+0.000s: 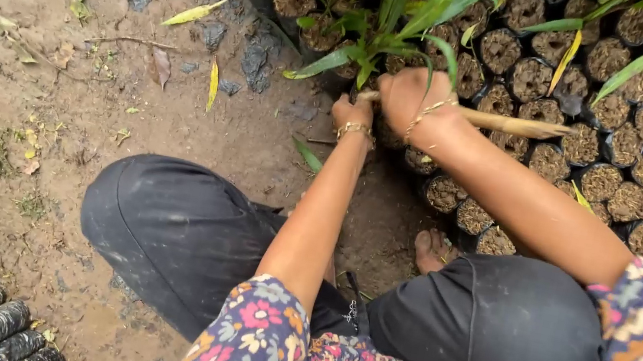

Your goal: Planting plant cuttings into small black plastic bags filled with soil in a nursery setting.

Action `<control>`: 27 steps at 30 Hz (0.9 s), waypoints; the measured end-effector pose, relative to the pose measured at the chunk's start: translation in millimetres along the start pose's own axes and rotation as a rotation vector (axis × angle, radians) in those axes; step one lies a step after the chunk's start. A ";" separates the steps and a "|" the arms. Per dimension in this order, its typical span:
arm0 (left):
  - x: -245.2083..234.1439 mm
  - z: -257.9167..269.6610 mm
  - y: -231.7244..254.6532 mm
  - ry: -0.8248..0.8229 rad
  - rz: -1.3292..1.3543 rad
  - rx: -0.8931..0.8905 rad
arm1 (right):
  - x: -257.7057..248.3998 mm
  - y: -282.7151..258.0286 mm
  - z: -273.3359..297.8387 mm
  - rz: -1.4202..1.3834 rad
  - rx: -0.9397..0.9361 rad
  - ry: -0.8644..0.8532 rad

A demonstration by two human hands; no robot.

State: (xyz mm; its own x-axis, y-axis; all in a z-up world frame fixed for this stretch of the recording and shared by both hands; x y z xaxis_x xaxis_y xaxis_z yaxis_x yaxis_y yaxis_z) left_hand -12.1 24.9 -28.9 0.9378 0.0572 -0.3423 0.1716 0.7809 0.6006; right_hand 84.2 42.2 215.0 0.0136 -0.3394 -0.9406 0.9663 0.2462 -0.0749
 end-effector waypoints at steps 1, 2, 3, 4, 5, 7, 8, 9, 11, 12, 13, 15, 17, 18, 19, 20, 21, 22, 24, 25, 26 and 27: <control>4.2 -11.7 -5.6 -0.001 0.004 0.006 | -12.7 5.4 8.2 0.004 0.001 0.005; 8.5 -22.9 -11.7 -0.003 0.043 -0.008 | -24.4 11.6 17.1 -0.036 0.024 -0.024; 12.7 -35.1 -13.2 -0.007 0.081 -0.014 | -38.2 18.5 25.8 -0.077 0.051 -0.046; -4.4 -6.1 7.7 -0.010 0.082 -0.001 | -61.6 14.8 40.5 -0.074 0.056 -0.033; -17.7 25.0 24.2 -0.078 0.171 -0.025 | -79.6 13.1 57.3 -0.082 0.111 -0.124; -38.0 74.7 45.0 -0.153 0.257 -0.050 | -95.4 14.3 80.7 -0.090 0.173 -0.216; -42.5 93.2 48.6 -0.211 0.326 -0.091 | -92.7 16.8 86.5 -0.090 0.158 -0.231; -46.8 112.1 50.4 -0.269 0.394 -0.136 | -88.4 19.5 92.7 -0.093 0.143 -0.250; -42.3 130.6 36.9 -0.345 0.389 -0.192 | -76.2 12.1 94.3 -0.099 0.173 -0.258; -40.1 138.8 31.7 -0.416 0.389 -0.243 | -71.0 8.4 92.7 -0.102 0.197 -0.260; -25.4 119.3 15.5 -0.414 0.386 -0.242 | -54.0 13.2 88.3 -0.106 0.196 -0.259; 2.9 76.9 -13.2 -0.409 0.358 -0.144 | -25.9 16.6 74.7 0.011 0.016 -0.095; 11.6 62.1 -23.1 -0.381 0.309 -0.128 | -3.0 9.8 61.4 0.002 -0.006 -0.078; 14.9 55.5 -29.8 -0.357 0.265 -0.111 | 8.8 5.2 55.7 0.000 -0.027 -0.060; 14.9 61.3 -24.6 -0.356 0.257 -0.118 | 20.3 5.1 49.8 -0.009 -0.025 -0.066; 13.2 67.7 -19.3 -0.324 0.255 -0.112 | 31.2 3.5 45.1 0.026 -0.045 -0.064; 13.2 73.9 -10.7 -0.296 0.254 -0.099 | 40.2 3.1 40.4 0.065 -0.060 -0.055; 4.0 89.8 -1.8 -0.299 0.246 -0.098 | 43.7 6.7 39.0 0.060 -0.053 -0.055; -13.0 122.6 21.9 -0.268 0.183 -0.092 | 45.9 15.5 36.2 0.006 -0.089 -0.070; -14.9 130.4 25.8 -0.276 0.181 -0.081 | 39.7 15.1 40.7 0.011 -0.079 -0.061; -17.4 138.2 28.8 -0.267 0.156 -0.087 | 34.8 15.8 45.3 -0.056 -0.036 -0.084; -22.0 143.4 33.1 -0.253 0.133 -0.089 | 29.5 15.1 47.1 -0.125 0.002 -0.101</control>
State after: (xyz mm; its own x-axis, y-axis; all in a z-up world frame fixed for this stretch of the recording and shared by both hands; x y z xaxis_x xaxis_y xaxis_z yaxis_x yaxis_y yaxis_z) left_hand 16.3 -39.7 102.1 0.9976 0.0146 -0.0677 0.0257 0.8293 0.5582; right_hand 111.3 -6.9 201.7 -0.0814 -0.4571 -0.8857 0.9626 0.1942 -0.1887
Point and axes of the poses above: each hand's wrist, its own z-axis away from the middle knuckle, its own x-axis out of the palm, y = z × x, the point moved 4 cm from there along -z, towards the middle knuckle, and after that the axes turned 13 degrees about -z, right-handed, at the moved point
